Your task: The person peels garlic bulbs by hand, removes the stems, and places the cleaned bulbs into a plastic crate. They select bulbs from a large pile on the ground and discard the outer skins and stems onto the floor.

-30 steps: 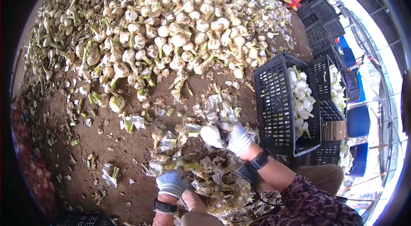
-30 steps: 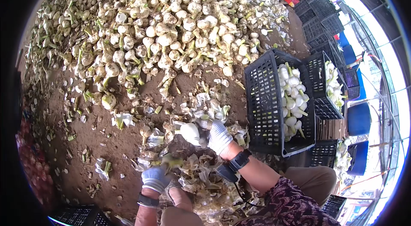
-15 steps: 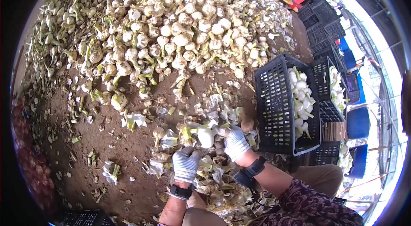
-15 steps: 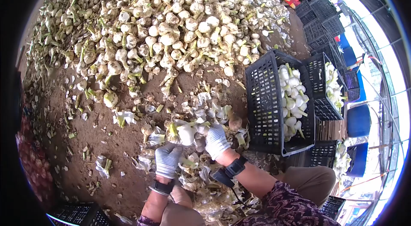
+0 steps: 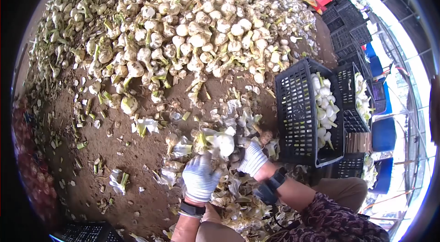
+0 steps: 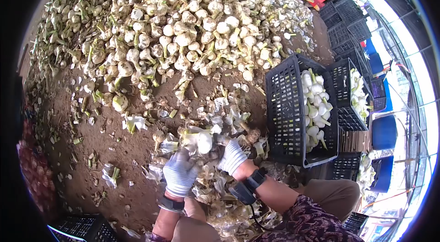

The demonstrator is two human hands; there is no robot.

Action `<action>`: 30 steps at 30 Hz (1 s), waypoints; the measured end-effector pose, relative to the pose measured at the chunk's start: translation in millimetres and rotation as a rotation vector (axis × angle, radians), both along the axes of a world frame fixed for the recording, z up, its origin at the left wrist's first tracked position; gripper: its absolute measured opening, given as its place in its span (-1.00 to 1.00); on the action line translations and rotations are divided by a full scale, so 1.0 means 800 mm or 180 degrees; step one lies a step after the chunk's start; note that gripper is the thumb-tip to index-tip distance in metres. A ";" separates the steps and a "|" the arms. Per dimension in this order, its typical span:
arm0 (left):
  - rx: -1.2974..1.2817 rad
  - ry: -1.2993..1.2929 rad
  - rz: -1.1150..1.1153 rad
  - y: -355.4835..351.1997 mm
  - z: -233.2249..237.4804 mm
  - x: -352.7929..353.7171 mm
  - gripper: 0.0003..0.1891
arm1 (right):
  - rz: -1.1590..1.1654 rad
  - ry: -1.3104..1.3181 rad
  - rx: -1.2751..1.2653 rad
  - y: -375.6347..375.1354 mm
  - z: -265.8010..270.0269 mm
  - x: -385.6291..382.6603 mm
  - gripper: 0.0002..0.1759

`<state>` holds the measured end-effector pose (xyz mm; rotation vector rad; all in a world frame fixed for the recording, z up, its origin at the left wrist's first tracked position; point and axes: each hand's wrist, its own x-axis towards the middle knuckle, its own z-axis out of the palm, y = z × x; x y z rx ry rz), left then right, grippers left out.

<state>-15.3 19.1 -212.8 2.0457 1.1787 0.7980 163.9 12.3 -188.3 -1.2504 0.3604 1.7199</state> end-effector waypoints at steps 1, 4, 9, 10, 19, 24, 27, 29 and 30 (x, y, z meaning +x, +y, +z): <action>0.0182 0.0098 0.0229 0.003 0.013 0.011 -0.83 | 0.0021 0.0019 -0.0020 -0.005 -0.010 -0.001 -0.73; 0.0520 0.0152 0.0166 0.016 0.000 0.006 -0.81 | 0.0056 -0.0024 -0.0087 -0.011 -0.008 -0.001 -0.72; -0.4267 -0.3655 0.2172 0.036 -0.041 -0.029 -0.80 | 0.0426 -0.0176 0.0509 -0.022 -0.015 0.009 -0.73; -0.4546 -0.4176 0.1751 0.028 -0.066 -0.035 -0.72 | 0.0236 -0.0220 0.0634 -0.023 -0.016 0.009 -0.76; -0.4687 -0.4504 0.1499 0.015 -0.006 0.009 -0.56 | 0.2887 -0.3245 0.2636 -0.029 -0.011 -0.031 -0.40; -0.4353 -0.4188 0.1023 0.011 -0.125 -0.031 -0.63 | 0.2451 -0.3699 0.2401 -0.013 0.043 0.033 -0.52; -0.4224 -0.4154 0.1753 -0.001 -0.093 -0.018 -0.74 | 0.1943 -0.3971 0.1917 0.000 0.136 0.103 -0.77; -0.3549 -0.4165 0.0764 -0.005 -0.181 -0.028 -0.68 | 0.1025 -0.3504 0.2119 -0.008 0.135 0.186 -0.87; -0.2748 -0.3527 0.0539 -0.021 -0.229 -0.037 -0.63 | 0.1033 -0.3510 0.2120 -0.009 0.135 0.188 -0.87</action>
